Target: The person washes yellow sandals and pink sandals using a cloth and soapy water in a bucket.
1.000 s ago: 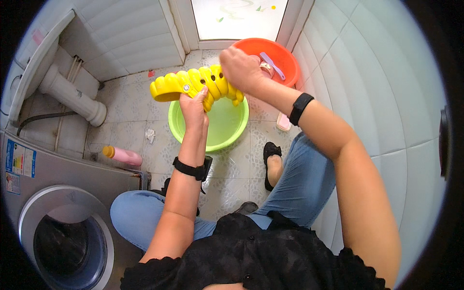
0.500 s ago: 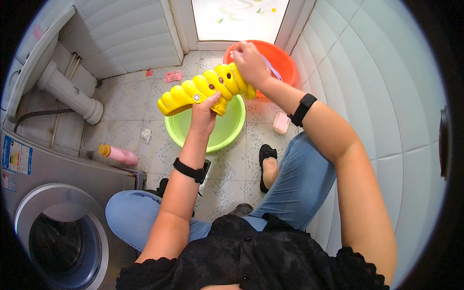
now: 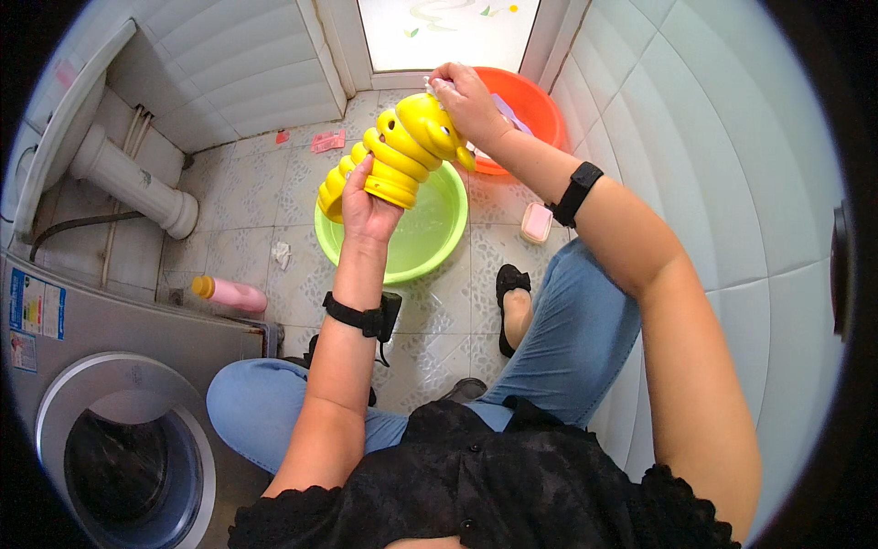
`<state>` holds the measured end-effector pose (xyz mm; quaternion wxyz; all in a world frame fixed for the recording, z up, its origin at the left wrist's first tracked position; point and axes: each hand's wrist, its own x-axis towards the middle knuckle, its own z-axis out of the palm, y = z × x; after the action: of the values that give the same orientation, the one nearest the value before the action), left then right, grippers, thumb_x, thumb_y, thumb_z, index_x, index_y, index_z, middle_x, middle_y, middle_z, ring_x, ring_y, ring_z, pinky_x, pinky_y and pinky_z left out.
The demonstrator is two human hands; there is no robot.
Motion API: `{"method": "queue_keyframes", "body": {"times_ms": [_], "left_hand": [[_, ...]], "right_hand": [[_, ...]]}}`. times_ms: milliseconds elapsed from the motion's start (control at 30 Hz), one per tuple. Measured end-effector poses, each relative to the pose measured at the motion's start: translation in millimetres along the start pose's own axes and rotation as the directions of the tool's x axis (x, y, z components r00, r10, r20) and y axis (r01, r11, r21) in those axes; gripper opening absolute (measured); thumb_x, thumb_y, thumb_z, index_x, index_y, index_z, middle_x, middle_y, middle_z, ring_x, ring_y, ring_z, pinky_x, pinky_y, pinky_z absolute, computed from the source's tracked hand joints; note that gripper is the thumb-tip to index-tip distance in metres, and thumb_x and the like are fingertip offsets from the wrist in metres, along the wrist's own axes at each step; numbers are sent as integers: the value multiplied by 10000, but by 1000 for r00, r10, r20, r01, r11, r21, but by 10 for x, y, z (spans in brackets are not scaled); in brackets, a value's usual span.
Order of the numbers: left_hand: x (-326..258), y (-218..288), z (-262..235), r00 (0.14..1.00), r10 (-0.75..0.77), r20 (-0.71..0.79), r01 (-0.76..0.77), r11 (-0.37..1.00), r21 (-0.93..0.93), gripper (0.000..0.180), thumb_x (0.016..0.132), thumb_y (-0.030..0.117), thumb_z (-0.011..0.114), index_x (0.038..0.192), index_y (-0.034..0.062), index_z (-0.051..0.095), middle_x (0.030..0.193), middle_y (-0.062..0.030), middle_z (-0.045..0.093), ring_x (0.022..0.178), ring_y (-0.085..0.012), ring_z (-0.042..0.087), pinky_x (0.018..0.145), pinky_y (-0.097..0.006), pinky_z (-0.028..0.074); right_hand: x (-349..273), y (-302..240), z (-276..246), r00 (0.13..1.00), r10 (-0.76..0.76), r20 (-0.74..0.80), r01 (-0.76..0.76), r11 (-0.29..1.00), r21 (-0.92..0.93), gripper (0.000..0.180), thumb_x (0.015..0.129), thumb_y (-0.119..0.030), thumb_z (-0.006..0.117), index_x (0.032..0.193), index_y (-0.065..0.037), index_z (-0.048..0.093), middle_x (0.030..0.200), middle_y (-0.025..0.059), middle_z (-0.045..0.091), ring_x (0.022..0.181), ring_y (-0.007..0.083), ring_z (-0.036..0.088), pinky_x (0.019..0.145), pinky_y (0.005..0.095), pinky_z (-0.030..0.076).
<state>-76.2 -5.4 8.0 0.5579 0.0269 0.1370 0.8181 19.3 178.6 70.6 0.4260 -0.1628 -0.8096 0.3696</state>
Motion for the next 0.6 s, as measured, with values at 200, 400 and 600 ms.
{"method": "queue_keyframes", "body": {"times_ms": [200, 400, 600], "left_hand": [[-56, -4, -26, 998, -24, -66, 24, 1000, 5, 439, 996, 345, 423, 1359, 103, 468, 1389, -108, 511, 1267, -323, 489, 1093, -520, 340], [26, 112, -74, 981, -152, 120, 177, 958, -228, 503, 1006, 416, 374, 1384, 91, 443, 1417, -120, 479, 1292, -322, 463, 1099, -531, 324], [-7, -73, 18, 983, 3, 185, 24, 990, -141, 578, 981, 468, 437, 1392, 62, 426, 1425, -103, 470, 1306, -304, 445, 1122, -478, 309]], "right_hand": [[-63, -280, 38, 905, -310, 292, 353, 929, -107, 166, 883, -155, 527, 935, -26, 620, 990, 130, 566, 974, 290, 523, 923, 366, 414], [-12, -176, -67, 981, -104, 164, 78, 984, 159, 178, 962, -132, 440, 1055, -35, 555, 1014, 64, 553, 969, 158, 509, 896, 296, 420], [-63, -111, -40, 1000, 25, 6, -26, 960, 278, 213, 953, -157, 440, 1035, -17, 578, 923, 119, 594, 859, 205, 561, 830, 316, 456]]}}
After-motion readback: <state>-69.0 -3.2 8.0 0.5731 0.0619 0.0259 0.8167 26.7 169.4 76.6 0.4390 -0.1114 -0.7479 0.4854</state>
